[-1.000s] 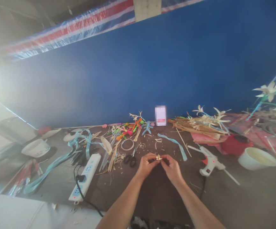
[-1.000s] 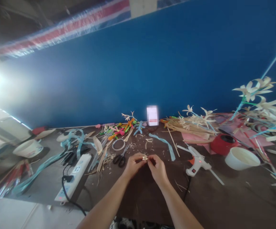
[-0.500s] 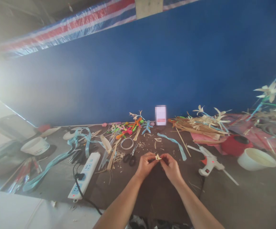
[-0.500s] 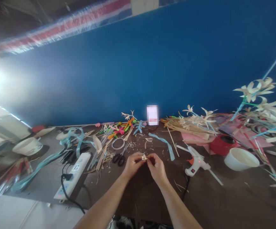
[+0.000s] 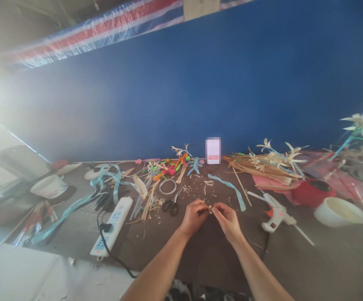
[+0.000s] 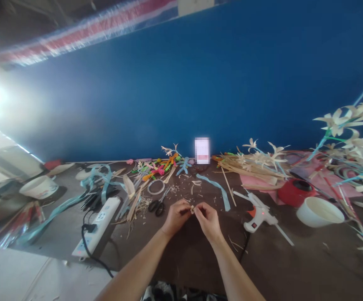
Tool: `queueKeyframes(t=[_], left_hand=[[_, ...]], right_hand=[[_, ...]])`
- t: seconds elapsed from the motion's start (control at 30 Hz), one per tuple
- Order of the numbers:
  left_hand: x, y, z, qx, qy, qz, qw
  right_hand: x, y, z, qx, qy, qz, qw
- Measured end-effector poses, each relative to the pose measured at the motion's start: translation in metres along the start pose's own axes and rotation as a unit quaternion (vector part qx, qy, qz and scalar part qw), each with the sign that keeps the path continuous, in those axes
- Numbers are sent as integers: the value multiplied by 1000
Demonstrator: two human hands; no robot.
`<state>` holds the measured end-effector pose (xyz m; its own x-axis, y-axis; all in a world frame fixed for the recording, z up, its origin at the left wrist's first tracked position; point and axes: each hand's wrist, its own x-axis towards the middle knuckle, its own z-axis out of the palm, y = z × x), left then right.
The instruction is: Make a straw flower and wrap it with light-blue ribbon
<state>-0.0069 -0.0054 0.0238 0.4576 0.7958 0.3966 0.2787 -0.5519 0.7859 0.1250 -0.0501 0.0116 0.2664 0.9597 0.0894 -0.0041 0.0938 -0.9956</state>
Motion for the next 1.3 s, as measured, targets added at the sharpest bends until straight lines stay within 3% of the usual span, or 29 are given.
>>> queueKeyframes(t=[0.83, 0.97, 1.3], left_hand=[[-1, 4, -1, 3, -15, 25, 1000], [-1, 4, 0, 11, -31, 25, 999], [-3, 4, 2, 25, -75, 41, 996]], right_hand=[[-1, 2, -2, 79, -9, 58, 995], [-1, -1, -3, 95, -39, 67, 993], [0, -3, -4, 30, -41, 42, 998]])
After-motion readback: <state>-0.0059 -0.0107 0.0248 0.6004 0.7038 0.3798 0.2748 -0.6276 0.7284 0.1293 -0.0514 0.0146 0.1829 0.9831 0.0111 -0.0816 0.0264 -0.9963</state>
